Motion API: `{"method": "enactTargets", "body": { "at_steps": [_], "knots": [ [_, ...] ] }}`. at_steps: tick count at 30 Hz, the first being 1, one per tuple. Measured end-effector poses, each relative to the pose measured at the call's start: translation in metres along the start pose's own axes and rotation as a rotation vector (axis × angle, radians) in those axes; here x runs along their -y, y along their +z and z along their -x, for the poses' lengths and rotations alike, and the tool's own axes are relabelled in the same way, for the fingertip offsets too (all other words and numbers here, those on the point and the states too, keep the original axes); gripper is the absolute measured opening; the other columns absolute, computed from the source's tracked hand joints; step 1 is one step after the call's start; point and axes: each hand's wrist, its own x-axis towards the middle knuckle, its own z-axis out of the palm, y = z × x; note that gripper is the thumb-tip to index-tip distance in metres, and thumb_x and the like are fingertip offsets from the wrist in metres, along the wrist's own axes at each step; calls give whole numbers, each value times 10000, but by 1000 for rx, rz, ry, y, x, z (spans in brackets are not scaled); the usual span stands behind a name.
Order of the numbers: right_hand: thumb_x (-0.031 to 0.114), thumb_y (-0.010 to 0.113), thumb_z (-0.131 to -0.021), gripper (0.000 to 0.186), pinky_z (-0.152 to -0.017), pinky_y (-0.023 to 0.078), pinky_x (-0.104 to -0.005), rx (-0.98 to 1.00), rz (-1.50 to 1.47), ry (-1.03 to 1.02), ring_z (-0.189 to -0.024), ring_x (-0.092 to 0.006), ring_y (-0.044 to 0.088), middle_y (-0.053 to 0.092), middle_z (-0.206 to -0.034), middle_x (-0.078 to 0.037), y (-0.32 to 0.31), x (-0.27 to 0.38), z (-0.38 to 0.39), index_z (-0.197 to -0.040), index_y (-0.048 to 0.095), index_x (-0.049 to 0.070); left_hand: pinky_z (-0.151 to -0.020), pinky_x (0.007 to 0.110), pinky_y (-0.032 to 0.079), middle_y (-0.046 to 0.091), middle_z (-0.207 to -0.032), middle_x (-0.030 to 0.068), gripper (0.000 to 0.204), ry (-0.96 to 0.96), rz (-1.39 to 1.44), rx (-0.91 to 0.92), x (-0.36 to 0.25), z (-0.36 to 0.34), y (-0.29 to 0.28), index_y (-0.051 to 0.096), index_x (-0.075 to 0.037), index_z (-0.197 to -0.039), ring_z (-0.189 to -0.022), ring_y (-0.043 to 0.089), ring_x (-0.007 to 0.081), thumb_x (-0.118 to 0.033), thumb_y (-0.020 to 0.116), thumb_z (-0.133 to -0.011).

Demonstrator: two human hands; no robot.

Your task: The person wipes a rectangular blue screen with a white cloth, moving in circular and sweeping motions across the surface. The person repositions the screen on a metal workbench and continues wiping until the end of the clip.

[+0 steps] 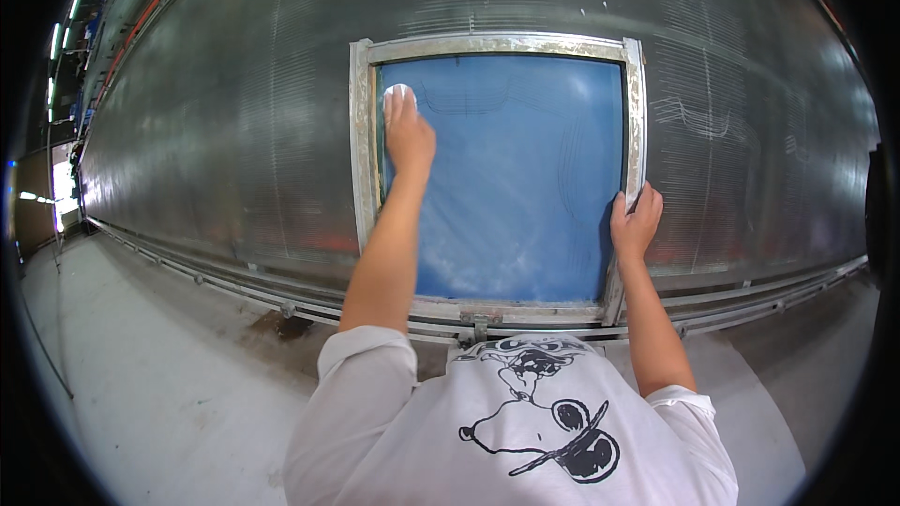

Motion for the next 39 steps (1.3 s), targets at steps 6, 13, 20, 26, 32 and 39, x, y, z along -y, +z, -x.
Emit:
{"method": "enactTargets", "body": {
  "at_steps": [6, 13, 20, 26, 32, 39],
  "knots": [
    [186, 709, -888, 522, -990, 447, -501, 9, -19, 37, -1118, -425, 554, 574, -1179, -223, -4, 0, 1, -1316, 552, -70, -1217, 470, 347, 545, -1467, 246, 397, 334, 168, 212, -45, 31, 18, 562, 27, -1390, -1442, 437, 404, -87, 504, -1015],
    [188, 717, -865, 521, -975, 449, -506, -10, -35, 2, -1101, -427, 550, 569, -1161, -224, -3, 4, -2, -1300, 559, -50, -1226, 465, 331, 503, -1509, 241, 407, 68, 92, 88, -64, 4, 40, 537, 16, -1425, -1454, 417, 405, -87, 451, -1040],
    [191, 718, -852, 511, -965, 442, -512, -16, -29, 39, -1101, -423, 547, 573, -1155, -215, -6, 5, -7, -1288, 560, -25, -1237, 461, 324, 491, -1525, 240, 469, -58, 345, 248, -111, -14, 48, 515, 10, -1454, -1478, 393, 415, -1, 449, -990],
    [192, 714, -841, 515, -957, 442, -508, -16, -54, 49, -1093, -412, 550, 574, -1143, -203, -7, 3, -3, -1287, 562, -15, -1234, 481, 331, 515, -1502, 249, 492, 460, 221, 286, -135, -39, 62, 546, 13, -1425, -1449, 432, 414, 43, 453, -943],
    [203, 714, -839, 521, -959, 438, -504, -21, -63, 73, -1100, -402, 552, 572, -1146, -192, -10, 5, -3, -1292, 560, -3, -1196, 485, 379, 578, -1432, 216, 458, 722, 378, 384, -171, 3, 66, 600, -26, -1372, -1380, 499, 414, 18, 486, -930],
    [205, 712, -839, 522, -960, 438, -497, -8, -60, 48, -1103, -394, 549, 571, -1148, -188, -7, 4, 1, -1292, 558, -4, -1159, 487, 427, 569, -1441, 217, 450, 583, 304, 333, -189, 18, 65, 586, 8, -1367, -1346, 531, 415, 31, 495, -926]
  ]
}}
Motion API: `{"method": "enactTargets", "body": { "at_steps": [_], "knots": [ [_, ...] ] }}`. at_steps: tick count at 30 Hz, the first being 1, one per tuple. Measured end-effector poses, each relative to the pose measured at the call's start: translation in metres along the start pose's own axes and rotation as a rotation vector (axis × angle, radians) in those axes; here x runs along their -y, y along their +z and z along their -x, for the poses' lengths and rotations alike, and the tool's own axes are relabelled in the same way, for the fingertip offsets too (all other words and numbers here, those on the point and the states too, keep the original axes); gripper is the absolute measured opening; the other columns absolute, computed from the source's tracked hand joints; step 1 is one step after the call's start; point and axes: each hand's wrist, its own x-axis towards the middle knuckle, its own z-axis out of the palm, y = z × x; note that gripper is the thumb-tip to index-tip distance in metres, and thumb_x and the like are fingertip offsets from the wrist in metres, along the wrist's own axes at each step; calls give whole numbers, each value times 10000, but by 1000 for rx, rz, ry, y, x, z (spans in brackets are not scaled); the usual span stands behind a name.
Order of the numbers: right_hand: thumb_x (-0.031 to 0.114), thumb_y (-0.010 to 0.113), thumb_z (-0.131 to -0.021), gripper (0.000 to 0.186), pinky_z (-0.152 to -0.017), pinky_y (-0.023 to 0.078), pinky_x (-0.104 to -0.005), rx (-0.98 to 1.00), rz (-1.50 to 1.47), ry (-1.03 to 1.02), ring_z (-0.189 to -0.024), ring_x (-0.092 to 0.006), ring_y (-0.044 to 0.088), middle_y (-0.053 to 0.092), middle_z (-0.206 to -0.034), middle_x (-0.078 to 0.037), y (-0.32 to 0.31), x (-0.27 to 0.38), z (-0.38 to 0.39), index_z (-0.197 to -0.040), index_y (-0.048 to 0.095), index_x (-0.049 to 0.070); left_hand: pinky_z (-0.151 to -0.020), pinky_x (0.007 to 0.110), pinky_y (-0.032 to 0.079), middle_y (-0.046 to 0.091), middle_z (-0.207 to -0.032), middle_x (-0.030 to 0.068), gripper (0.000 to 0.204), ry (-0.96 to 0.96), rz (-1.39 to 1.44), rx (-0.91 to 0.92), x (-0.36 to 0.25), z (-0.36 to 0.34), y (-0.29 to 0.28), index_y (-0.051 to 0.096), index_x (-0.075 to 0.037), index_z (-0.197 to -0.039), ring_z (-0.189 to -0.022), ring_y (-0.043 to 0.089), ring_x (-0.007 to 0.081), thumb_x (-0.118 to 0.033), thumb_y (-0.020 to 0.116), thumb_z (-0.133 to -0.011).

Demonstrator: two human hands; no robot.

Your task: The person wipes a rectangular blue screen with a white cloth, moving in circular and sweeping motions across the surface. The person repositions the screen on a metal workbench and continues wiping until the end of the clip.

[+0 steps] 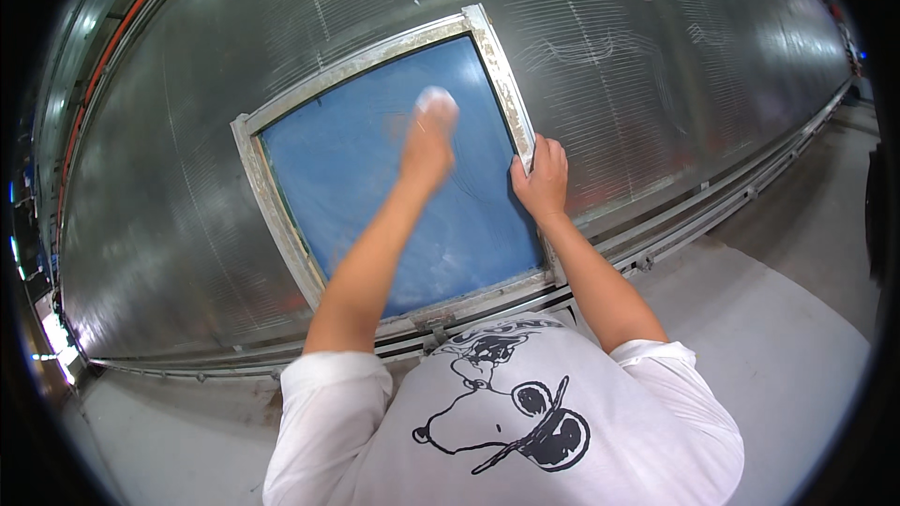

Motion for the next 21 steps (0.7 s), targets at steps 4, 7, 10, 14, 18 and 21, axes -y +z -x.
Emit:
{"method": "enactTargets", "body": {
  "at_steps": [4, 7, 10, 14, 18, 21],
  "knots": [
    [209, 712, -838, 527, -963, 440, -489, -2, -7, 33, -1101, -384, 548, 570, -1150, -182, -1, 0, 0, -1290, 559, -13, -1180, 482, 407, 552, -1473, 215, 448, 324, 263, 334, -63, 114, -12, 589, 10, -1368, -1381, 509, 409, 26, 510, -927],
    [213, 710, -839, 515, -965, 442, -486, -53, 3, 7, -1099, -380, 549, 571, -1150, -179, -3, -7, 2, -1276, 566, -19, -1190, 486, 394, 554, -1471, 216, 435, 250, 216, 356, -22, 109, -36, 601, 0, -1362, -1400, 496, 405, 15, 520, -935],
    [241, 699, -861, 489, -966, 444, -486, -30, -1, 21, -1099, -380, 550, 573, -1139, -176, -1, -5, 0, -1259, 580, -16, -1192, 481, 383, 555, -1463, 226, 417, -70, -148, -68, 13, 54, -27, 599, -12, -1364, -1391, 500, 401, 3, 510, -957],
    [330, 687, -904, 461, -951, 446, -501, -60, -54, 34, -1087, -378, 560, 584, -1118, -175, 9, -13, -3, -1218, 616, 1, -1203, 463, 371, 547, -1479, 226, 431, 28, 163, 162, -77, 114, 12, 599, -32, -1380, -1411, 487, 386, 0, 527, -956],
    [370, 737, -882, 468, -926, 451, -511, -98, -117, -7, -1063, -393, 574, 602, -1084, -188, 13, -9, -4, -1173, 629, 20, -1198, 455, 398, 575, -1487, 156, 489, 253, 263, 392, -129, 188, 0, 626, -53, -1381, -1417, 507, 328, 27, 545, -906],
    [253, 789, -816, 416, -875, 455, -528, -74, -6, -66, -1004, -431, 566, 594, -1053, -216, 10, -15, -2, -1095, 606, 4, -1175, 447, 428, 592, -1469, 158, 464, -135, 326, 295, -118, 207, -23, 633, -38, -1361, -1378, 540, 338, 37, 533, -914]
  ]
}}
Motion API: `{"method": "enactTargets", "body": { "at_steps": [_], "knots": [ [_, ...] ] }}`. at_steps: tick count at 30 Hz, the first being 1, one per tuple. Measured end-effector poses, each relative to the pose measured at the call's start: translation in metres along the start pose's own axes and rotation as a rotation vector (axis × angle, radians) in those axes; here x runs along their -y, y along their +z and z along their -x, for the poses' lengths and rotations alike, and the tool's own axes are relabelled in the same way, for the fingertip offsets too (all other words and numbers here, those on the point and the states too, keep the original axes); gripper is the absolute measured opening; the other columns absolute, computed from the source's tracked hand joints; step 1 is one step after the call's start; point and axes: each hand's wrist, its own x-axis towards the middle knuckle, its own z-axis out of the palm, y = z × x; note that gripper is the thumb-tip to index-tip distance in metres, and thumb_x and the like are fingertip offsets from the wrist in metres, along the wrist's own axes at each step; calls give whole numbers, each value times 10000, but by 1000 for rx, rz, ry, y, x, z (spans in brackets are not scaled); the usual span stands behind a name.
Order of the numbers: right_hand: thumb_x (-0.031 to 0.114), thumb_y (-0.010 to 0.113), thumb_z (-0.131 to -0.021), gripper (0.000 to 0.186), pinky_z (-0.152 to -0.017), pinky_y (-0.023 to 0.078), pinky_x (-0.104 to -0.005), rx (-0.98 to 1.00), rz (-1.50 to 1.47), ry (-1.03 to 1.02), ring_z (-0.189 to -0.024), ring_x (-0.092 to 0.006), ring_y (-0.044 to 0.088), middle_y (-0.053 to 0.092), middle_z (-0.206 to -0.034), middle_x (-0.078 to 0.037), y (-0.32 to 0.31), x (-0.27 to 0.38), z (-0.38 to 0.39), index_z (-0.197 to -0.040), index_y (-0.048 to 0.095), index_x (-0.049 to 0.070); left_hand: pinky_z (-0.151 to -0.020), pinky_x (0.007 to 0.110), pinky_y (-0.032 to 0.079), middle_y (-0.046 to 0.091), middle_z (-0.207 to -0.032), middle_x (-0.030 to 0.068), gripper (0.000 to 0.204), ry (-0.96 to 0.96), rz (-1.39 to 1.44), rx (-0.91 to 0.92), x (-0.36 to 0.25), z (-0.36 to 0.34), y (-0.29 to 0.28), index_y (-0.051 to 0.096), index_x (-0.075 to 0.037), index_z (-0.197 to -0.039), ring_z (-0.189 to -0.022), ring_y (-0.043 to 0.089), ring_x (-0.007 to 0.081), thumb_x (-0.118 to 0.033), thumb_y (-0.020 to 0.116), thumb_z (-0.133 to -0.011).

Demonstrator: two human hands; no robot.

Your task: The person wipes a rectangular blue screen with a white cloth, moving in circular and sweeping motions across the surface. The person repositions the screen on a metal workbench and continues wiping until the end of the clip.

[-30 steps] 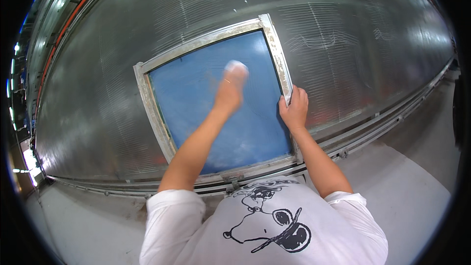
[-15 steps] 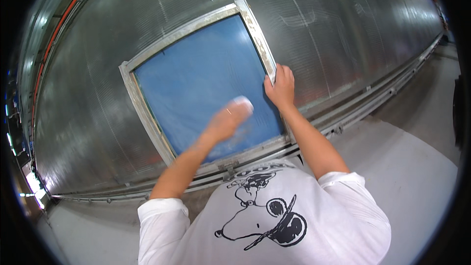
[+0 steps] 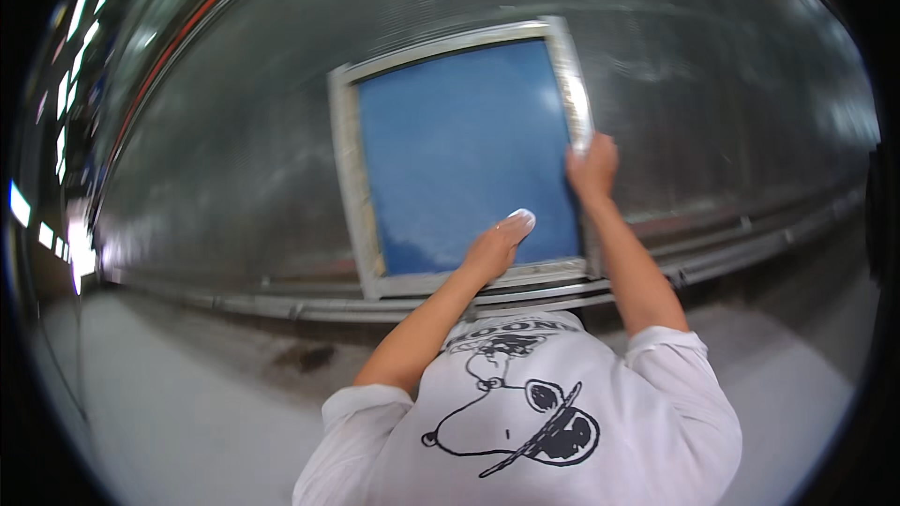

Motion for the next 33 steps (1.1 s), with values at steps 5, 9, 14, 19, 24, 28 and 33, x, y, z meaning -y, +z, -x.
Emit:
{"method": "enactTargets", "body": {
  "at_steps": [5, 9, 14, 19, 24, 28, 33],
  "knots": [
    [143, 748, -811, 373, -869, 448, -523, -1, -131, -158, -1014, -433, 569, 597, -1046, -228, -41, 10, -18, -1116, 627, -32, -1042, 289, 494, 658, -1431, 81, 370, -569, 578, -349, -7, 52, -84, 678, -54, -1354, -1251, 639, 164, -66, 558, -1004],
    [146, 752, -858, 512, -957, 448, -491, -52, -119, -189, -1107, -415, 568, 583, -1168, -216, -54, 34, -20, -1303, 593, -50, -1045, 272, 490, 671, -1402, 113, 382, -614, 625, -542, -8, 124, -112, 668, -13, -1356, -1227, 648, 156, -16, 556, -990],
    [162, 762, -855, 522, -978, 448, -483, -43, -114, -214, -1119, -419, 562, 584, -1182, -218, -1, 132, 15, -1288, 593, -76, -1013, 263, 502, 679, -1371, 115, 397, -631, 978, -809, 43, 214, -157, 649, 26, -1370, -1201, 649, 143, 6, 561, -984],
    [152, 760, -850, 458, -900, 454, -490, 58, -158, -158, -1003, -419, 575, 592, -1058, -222, 73, 220, 55, -1222, 612, -71, -1002, 257, 506, 685, -1351, 107, 393, -641, 934, -913, 105, 281, -239, 649, 8, -1379, -1166, 657, 134, 13, 550, -999],
    [155, 760, -846, 463, -904, 451, -489, -23, -182, -144, -1021, -414, 553, 575, -1085, -235, 77, 288, 74, -1210, 591, -77, -1090, 306, 474, 646, -1418, 148, 392, -584, 693, -946, 109, 317, -309, 621, 34, -1394, -1278, 624, 197, 5, 516, -1018],
    [162, 754, -857, 490, -946, 447, -504, -54, -128, -119, -1072, -421, 541, 572, -1147, -237, 84, 310, 87, -1254, 583, -70, -1083, 325, 490, 631, -1435, 184, 391, -514, 451, -871, 122, 310, -336, 642, 15, -1375, -1306, 621, 239, 12, 514, -1006],
    [169, 746, -864, 493, -940, 454, -512, -28, -78, -77, -1074, -417, 545, 580, -1146, -232, 85, 317, 90, -1271, 583, -59, -1114, 366, 481, 622, -1453, 141, 441, -302, 45, -698, 127, 276, -336, 661, -32, -1366, -1343, 597, 264, 39, 562, -942]
  ]
}}
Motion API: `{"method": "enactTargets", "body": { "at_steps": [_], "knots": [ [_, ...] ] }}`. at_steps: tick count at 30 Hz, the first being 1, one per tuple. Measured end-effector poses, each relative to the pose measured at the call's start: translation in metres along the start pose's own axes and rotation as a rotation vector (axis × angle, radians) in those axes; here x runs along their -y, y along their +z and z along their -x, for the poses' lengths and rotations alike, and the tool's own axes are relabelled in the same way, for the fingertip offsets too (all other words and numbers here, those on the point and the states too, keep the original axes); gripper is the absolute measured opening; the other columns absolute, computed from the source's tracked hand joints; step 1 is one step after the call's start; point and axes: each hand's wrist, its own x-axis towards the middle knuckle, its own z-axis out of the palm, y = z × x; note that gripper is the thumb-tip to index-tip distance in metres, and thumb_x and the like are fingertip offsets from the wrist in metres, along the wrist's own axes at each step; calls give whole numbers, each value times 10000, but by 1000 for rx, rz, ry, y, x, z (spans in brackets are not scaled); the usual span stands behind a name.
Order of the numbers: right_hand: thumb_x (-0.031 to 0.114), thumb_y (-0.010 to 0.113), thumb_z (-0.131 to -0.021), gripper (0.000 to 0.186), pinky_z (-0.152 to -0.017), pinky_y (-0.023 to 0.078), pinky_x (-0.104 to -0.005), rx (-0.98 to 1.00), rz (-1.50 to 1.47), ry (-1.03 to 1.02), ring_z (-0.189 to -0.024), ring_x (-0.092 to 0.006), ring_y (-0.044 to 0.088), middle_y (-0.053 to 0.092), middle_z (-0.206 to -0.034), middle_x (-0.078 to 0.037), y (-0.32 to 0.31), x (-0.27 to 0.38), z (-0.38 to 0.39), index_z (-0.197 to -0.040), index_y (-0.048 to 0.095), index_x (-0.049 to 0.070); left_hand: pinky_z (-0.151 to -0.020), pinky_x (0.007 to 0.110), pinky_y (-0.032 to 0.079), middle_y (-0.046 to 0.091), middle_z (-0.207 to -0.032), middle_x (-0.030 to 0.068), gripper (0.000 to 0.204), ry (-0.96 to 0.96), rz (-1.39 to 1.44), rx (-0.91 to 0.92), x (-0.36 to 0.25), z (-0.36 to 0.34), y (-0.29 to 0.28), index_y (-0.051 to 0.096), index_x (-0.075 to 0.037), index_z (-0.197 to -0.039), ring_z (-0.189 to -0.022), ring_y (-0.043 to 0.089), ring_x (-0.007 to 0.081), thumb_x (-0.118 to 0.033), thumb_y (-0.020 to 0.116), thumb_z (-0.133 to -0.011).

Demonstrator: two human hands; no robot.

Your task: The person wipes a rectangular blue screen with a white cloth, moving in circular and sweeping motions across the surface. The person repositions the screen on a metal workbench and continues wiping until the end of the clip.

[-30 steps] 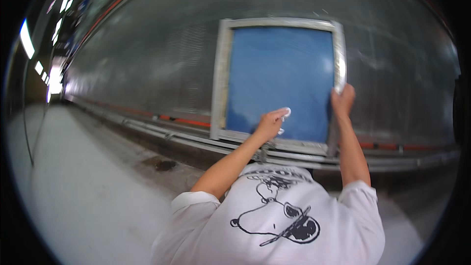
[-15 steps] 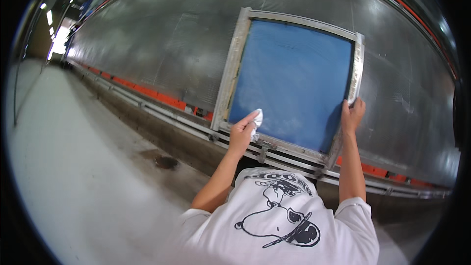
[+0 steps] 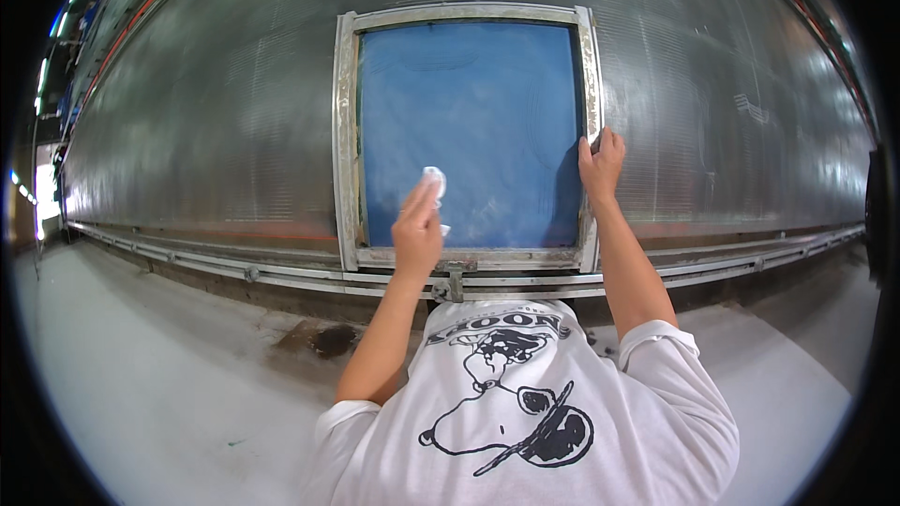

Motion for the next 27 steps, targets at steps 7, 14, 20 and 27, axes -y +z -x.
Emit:
{"method": "enactTargets", "body": {
  "at_steps": [7, 14, 20, 27],
  "knots": [
    [177, 734, -863, 460, -908, 463, -498, 62, 52, 61, -1050, -422, 561, 599, -1110, -214, -6, 12, -1, -1253, 599, -25, -1144, 406, 466, 654, -1390, 111, 498, 466, -277, 299, 60, -32, 79, 690, -56, -1300, -1374, 556, 294, 75, 581, -833],
    [184, 739, -862, 483, -934, 459, -501, 27, 77, 41, -1068, -423, 563, 600, -1130, -220, -4, 12, -9, -1266, 588, -34, -1162, 406, 446, 591, -1453, 154, 565, 386, -406, 117, 68, -137, 87, 625, -29, -1370, -1406, 510, 326, 94, 554, -823],
    [187, 744, -863, 511, -973, 453, -502, 47, 71, 54, -1117, -422, 561, 589, -1199, -233, -2, 11, -6, -1284, 577, -52, -1199, 450, 405, 569, -1477, 164, 557, 455, -186, 438, 54, -34, 115, 609, -11, -1383, -1424, 493, 318, 42, 565, -831],
    [208, 730, -874, 519, -997, 444, -508, 66, 87, 89, -1132, -428, 556, 587, -1210, -238, -4, 13, -8, -1285, 571, -66, -1185, 439, 410, 529, -1517, 185, 493, 272, -394, 299, 94, -71, 56, 586, -11, -1412, -1439, 464, 359, 6, 537, -922]
  ]
}}
